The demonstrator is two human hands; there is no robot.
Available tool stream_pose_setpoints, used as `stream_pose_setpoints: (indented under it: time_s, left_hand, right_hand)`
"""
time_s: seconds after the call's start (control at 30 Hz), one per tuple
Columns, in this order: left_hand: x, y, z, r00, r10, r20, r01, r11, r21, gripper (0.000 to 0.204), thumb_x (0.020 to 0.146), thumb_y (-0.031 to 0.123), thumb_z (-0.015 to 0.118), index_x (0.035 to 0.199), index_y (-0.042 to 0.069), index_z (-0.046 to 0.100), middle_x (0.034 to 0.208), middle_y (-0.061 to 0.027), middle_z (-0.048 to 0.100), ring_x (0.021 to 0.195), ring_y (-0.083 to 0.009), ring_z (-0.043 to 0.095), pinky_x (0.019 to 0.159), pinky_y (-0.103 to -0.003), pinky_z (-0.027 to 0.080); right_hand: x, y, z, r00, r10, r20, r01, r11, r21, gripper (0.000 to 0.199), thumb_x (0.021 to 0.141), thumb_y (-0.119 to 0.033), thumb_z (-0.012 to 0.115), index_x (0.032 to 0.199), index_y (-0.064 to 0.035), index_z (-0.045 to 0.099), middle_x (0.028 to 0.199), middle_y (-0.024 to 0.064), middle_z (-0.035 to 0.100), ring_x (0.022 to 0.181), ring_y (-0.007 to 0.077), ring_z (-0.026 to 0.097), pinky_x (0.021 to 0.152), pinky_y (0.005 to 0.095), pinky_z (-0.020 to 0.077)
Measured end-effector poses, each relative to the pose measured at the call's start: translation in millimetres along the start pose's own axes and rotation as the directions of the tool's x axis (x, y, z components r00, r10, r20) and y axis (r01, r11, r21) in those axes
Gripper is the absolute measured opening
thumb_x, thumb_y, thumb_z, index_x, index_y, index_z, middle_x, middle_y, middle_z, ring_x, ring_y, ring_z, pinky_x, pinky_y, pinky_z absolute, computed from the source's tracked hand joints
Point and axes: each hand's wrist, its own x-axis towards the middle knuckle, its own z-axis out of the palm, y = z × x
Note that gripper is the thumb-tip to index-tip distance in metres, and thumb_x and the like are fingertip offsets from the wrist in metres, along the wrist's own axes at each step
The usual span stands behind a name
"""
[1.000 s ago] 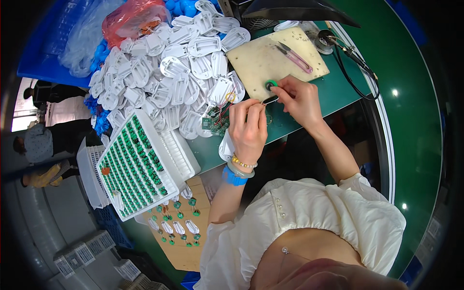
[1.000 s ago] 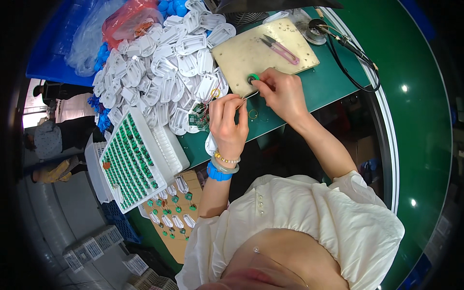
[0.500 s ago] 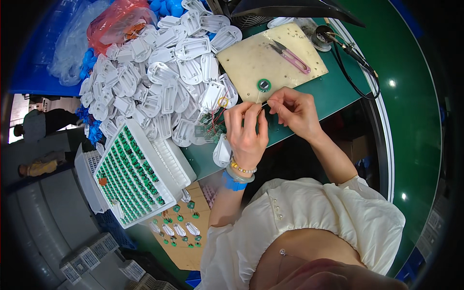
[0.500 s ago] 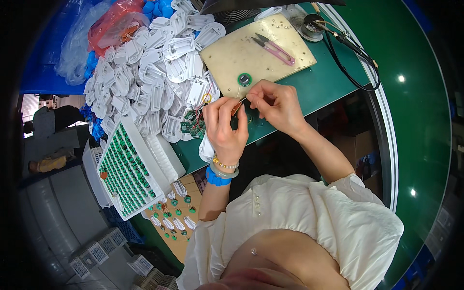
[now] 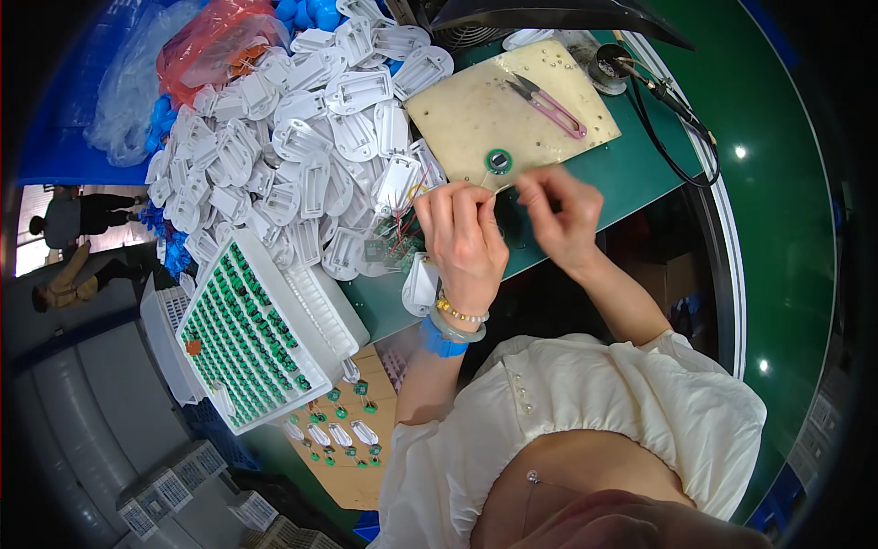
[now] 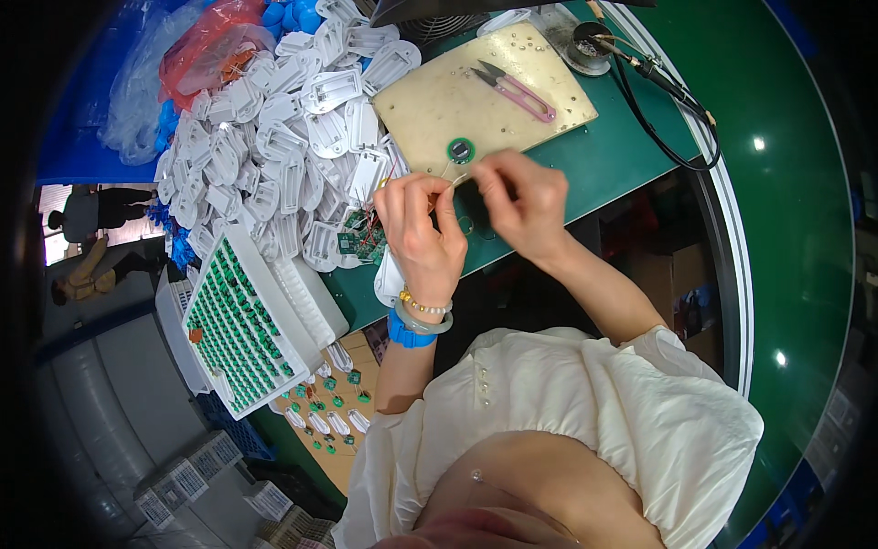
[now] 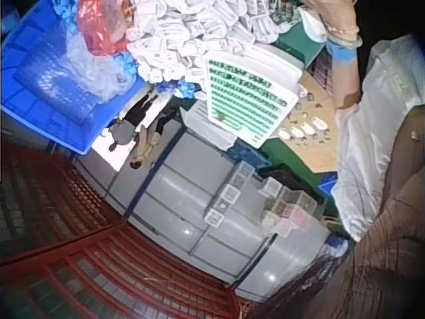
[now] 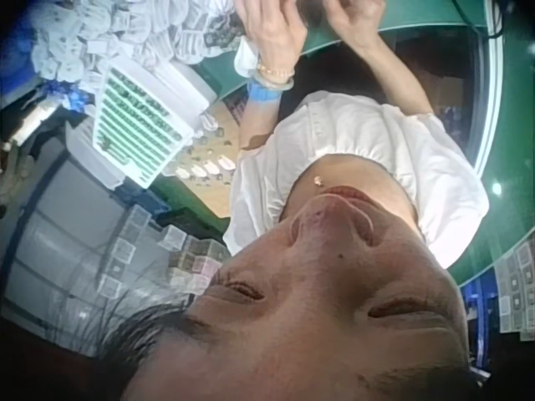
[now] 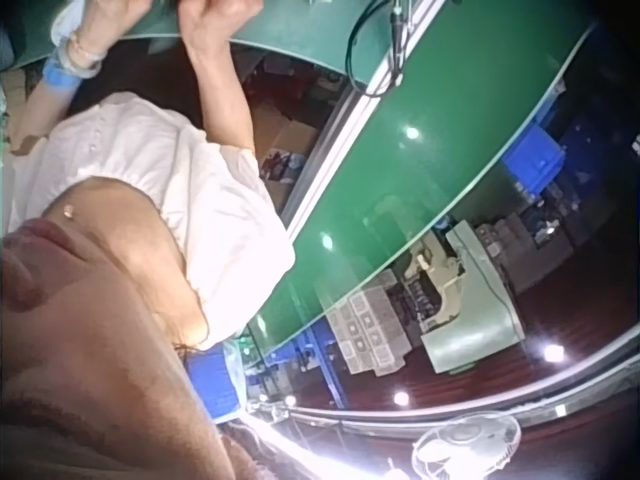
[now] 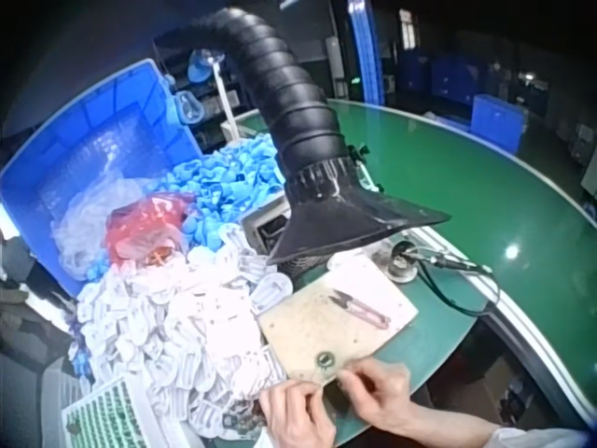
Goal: Assembling small plastic housing components with internal green parts on a factory workbench.
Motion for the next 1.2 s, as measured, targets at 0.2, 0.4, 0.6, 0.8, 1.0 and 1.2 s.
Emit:
stream_pose_setpoints:
  time_s: [0.2,0.4,0.6,0.8,1.0,1.2]
  left_hand:
    - [-2,-4,-2,0.999,-0.035,0.000,0.035,0.999,-0.021,0.008,0.082,0.001,0.062,0.087,0.001,0.055,0.092,-0.0112,0.052,0.087,-0.0305,0.049,0.076,-0.040,0.041]
    - [0,-2,-2,0.999,-0.045,0.014,0.045,0.999,0.000,0.010,0.081,0.000,0.062,0.087,0.002,0.055,0.092,-0.0110,0.052,0.088,-0.0311,0.048,0.077,-0.041,0.041]
    - [2,-2,-2,1.000,-0.018,0.002,0.018,0.998,0.056,0.013,0.078,-0.002,0.063,0.086,0.003,0.055,0.094,-0.0107,0.053,0.090,-0.0320,0.048,0.080,-0.041,0.040]
    - [8,-1,9,0.998,0.060,0.030,-0.061,0.998,0.025,0.013,0.075,-0.004,0.065,0.083,0.002,0.056,0.098,-0.0114,0.057,0.090,-0.0310,0.050,0.077,-0.039,0.042]
    - [12,-5,-1,0.989,0.124,0.085,-0.126,0.992,0.014,0.014,0.076,-0.006,0.063,0.083,0.002,0.054,0.112,-0.0122,0.060,0.101,-0.0333,0.050,0.084,-0.039,0.043]
    - [11,-7,1,0.989,0.108,0.104,-0.107,0.994,-0.015,0.016,0.075,-0.005,0.061,0.085,0.002,0.051,0.113,-0.0119,0.060,0.103,-0.0319,0.051,0.088,-0.043,0.040]
  right_hand:
    - [8,-3,-12,0.938,0.233,0.256,-0.294,0.927,0.232,0.004,0.087,-0.001,0.061,0.090,0.0030,0.061,0.071,0.0023,0.061,0.060,0.0029,0.053,0.049,0.0181,0.0407]
    - [13,-6,-4,0.989,0.008,0.147,-0.004,1.000,-0.023,0.005,0.081,0.004,0.065,0.084,0.0021,0.061,0.067,0.0045,0.057,0.054,0.0074,0.052,0.048,0.0212,0.0403]
    - [35,-6,-4,0.929,-0.340,0.144,0.369,0.874,-0.317,0.024,0.066,-0.001,0.074,0.088,-0.0069,0.067,0.081,0.0045,0.059,0.072,0.0224,0.057,0.056,0.0321,0.0452]
    - [37,6,-16,0.948,-0.289,0.131,0.314,0.916,-0.251,0.020,0.071,0.000,0.071,0.091,-0.0055,0.068,0.079,0.0072,0.060,0.068,0.0200,0.059,0.056,0.0290,0.0455]
    - [28,37,-113,0.794,0.542,-0.276,-0.324,0.761,0.563,0.035,0.095,-0.018,0.052,0.116,0.0108,0.052,0.108,0.0213,0.063,0.078,0.0181,0.065,0.061,0.0254,0.0537]
    - [62,67,-156,0.597,0.800,-0.059,-0.243,0.251,0.937,0.055,0.095,-0.012,0.051,0.134,0.0146,0.024,0.134,0.0350,0.039,0.127,0.0404,0.041,0.102,0.0411,0.0444]
